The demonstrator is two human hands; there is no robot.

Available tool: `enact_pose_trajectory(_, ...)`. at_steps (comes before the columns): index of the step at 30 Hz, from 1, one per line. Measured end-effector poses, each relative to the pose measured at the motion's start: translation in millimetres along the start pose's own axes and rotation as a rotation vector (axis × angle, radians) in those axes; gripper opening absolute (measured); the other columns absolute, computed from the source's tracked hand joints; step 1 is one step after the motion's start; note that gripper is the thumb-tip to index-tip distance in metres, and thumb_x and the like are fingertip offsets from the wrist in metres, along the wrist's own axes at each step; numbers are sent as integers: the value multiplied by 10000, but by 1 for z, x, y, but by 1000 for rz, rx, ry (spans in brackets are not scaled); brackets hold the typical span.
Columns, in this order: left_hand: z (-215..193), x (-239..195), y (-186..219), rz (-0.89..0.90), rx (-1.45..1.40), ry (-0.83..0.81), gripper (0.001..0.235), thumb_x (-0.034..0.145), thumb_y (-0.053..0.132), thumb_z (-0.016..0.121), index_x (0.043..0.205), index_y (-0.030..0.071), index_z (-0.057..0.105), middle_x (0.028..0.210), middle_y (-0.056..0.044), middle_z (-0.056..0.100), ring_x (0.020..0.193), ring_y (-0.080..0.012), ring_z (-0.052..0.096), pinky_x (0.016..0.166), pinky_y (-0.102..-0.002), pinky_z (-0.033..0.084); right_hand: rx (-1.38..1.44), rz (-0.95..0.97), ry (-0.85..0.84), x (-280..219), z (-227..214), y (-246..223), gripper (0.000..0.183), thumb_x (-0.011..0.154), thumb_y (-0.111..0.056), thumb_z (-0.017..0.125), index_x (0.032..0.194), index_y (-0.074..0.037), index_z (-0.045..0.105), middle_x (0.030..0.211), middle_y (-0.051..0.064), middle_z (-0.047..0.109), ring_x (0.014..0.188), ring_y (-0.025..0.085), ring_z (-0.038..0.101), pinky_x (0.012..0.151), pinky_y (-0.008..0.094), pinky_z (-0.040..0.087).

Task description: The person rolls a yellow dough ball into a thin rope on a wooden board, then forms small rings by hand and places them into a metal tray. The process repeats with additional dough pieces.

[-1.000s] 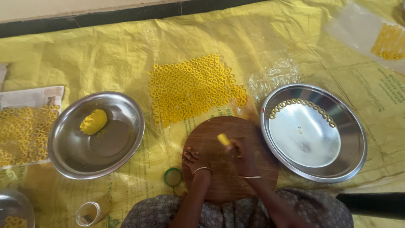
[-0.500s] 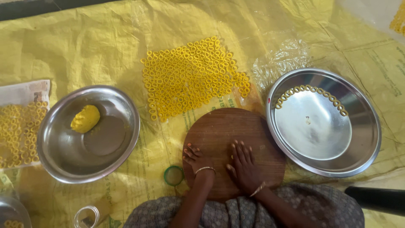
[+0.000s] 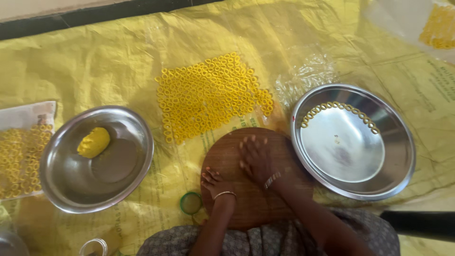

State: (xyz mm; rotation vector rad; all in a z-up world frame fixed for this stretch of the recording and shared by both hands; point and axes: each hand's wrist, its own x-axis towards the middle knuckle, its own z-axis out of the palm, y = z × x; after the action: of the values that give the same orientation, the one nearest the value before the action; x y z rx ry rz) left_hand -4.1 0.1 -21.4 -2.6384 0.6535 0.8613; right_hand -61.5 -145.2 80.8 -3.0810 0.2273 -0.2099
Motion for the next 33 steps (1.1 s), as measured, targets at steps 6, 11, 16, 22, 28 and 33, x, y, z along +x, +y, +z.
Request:
enact_pose_trajectory(6,3,1,-2,18,39,74,878,976,281,667,1604,-83,173,1640,-422,-111,1498,-634,-24,1144,-752,127,91,-140,-27,-135,-37,-16,664,1012,-402,435,1584,-97,289,1662,124,240,1532,343,171,1208,550,79)
enact_pose_trajectory(11,-3,-4,-2,16,2,74,893,986,344,664,1583,-111,180,1630,-416,-126,1496,-643,-35,1152,-764,117,10,-102,72,-90,-10,-4,650,1010,-430,412,1586,-160,282,1658,91,258,1535,320,197,1214,596,68)
enact_pose_trajectory(16,-9,-10,-1,27,42,-29,974,965,421,688,1604,-105,175,1646,-416,-136,1501,-639,-44,1156,-755,106,-43,156,5,68,43,48,640,1061,-511,343,1624,-218,257,1662,124,259,1537,373,221,1223,635,38)
enact_pose_trajectory(22,-9,-6,3,-15,-19,73,910,988,458,642,1591,-57,195,1644,-384,-143,1501,-637,-52,1153,-785,105,-178,316,178,87,40,42,640,1012,-537,360,1583,-256,288,1647,147,269,1527,395,242,1182,688,58)
enact_pose_trajectory(28,-16,-8,0,2,93,-57,943,962,339,701,1618,-63,156,1649,-402,-141,1491,-636,-37,1135,-756,126,-92,68,115,-40,0,-11,629,1003,-434,429,1578,-200,328,1676,86,268,1539,346,203,1211,642,80)
enact_pose_trajectory(33,-24,-15,-4,28,65,28,904,961,296,700,1599,-99,195,1630,-418,-65,1486,-659,-1,1136,-771,136,19,-112,5,-137,-35,-23,612,1002,-387,430,1586,-230,335,1677,83,248,1535,359,178,1211,577,52)
